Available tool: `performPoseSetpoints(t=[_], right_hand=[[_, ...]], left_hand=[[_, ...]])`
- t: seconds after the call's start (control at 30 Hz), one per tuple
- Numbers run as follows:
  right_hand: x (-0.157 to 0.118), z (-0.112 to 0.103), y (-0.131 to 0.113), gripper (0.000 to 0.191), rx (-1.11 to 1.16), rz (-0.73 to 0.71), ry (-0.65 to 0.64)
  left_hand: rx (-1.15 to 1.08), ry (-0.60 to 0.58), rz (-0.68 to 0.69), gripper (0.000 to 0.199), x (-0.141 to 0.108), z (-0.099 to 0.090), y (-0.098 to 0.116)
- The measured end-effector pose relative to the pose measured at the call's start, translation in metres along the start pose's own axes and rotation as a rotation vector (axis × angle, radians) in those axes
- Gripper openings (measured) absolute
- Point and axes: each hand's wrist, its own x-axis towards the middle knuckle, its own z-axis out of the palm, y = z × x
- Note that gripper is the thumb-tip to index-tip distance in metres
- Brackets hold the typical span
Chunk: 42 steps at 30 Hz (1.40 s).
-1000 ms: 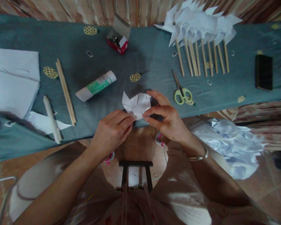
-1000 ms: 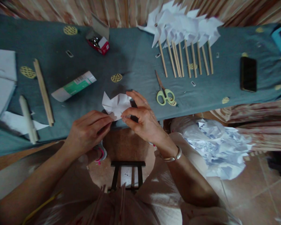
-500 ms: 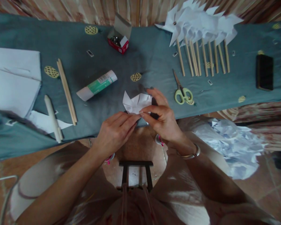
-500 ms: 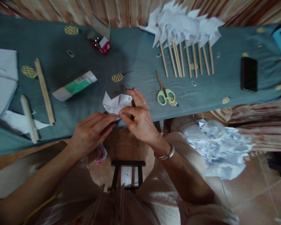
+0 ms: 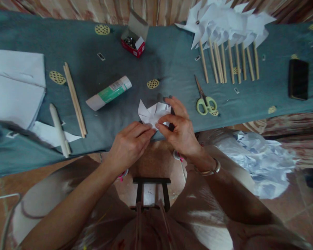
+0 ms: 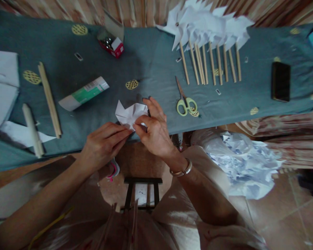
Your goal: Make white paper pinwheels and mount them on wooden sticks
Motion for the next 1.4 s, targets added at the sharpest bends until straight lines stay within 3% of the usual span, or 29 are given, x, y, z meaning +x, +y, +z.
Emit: performPoseSetpoints(t=[1.4], right_hand=[[0.0004, 0.0056, -0.0022, 0.005, -0.066, 0.028, 0.045]], left_hand=[[-0.032, 0.022, -0.043, 0.017, 0.0013, 0.0020, -0.0008]])
